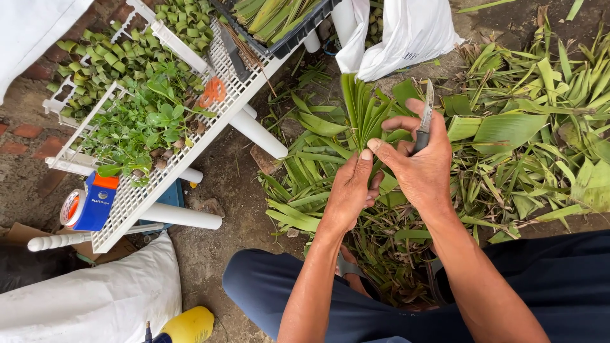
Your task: Trimming and shaping banana leaves into uniform pieces using a small knife.
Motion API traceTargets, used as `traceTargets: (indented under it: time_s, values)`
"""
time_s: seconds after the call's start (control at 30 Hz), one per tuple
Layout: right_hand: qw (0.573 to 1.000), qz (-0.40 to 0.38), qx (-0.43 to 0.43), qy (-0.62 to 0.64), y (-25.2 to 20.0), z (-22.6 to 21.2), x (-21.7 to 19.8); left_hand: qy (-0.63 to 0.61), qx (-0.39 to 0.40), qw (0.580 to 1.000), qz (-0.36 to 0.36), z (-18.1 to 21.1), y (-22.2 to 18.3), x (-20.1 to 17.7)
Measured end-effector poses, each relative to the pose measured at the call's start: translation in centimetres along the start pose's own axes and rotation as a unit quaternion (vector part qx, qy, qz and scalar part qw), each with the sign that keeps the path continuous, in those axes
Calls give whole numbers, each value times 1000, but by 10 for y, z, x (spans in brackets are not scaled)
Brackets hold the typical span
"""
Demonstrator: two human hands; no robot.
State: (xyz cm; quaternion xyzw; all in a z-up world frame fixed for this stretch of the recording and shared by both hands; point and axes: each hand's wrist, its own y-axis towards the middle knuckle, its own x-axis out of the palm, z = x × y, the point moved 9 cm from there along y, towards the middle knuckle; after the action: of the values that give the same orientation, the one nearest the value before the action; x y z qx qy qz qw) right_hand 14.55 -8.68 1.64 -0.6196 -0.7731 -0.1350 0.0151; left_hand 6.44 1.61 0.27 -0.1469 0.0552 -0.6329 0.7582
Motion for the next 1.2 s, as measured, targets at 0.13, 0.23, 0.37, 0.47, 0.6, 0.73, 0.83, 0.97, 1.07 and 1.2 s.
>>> traceTargets:
  time_s: [0.13, 0.23, 0.37, 0.47, 0.6, 0.73, 0.83, 0.97, 1.07, 1.2]
  values:
    - [1000, 7, -13, -27, 4, -4, -1, 17, 1, 1000, -24, 6, -3, 5]
    - [999, 10, -13, -34, 8, 4, -5, 27, 3, 999, -39, 3, -4, 6]
    - [1000, 1, -4, -23, 14, -1, -9, 42, 31, 996, -76, -6, -4, 3]
    - [997, -15, 5, -72, 12, -5, -25, -50, -15, 998, -42, -16, 5, -14]
    - [989, -73, 119, -49, 2, 7, -21, -162, -24, 986, -40, -31, 17, -32]
    - [975, -135, 178, 2, -8, 20, 0, -264, -31, 961, -70, -33, 15, -32]
    - [968, -148, 200, 30, -11, 42, 10, -266, -55, 957, -101, -37, 10, -24]
    - [965, -90, 229, 90, -10, 82, 9, -210, -60, 968, -123, -36, 6, -10]
    - [973, -50, 213, 72, -7, 92, 2, -140, -45, 987, -69, -33, 6, -16]
    - [981, -40, 190, 30, -6, 65, 15, -16, -4, 1000, 1, -36, 15, -21]
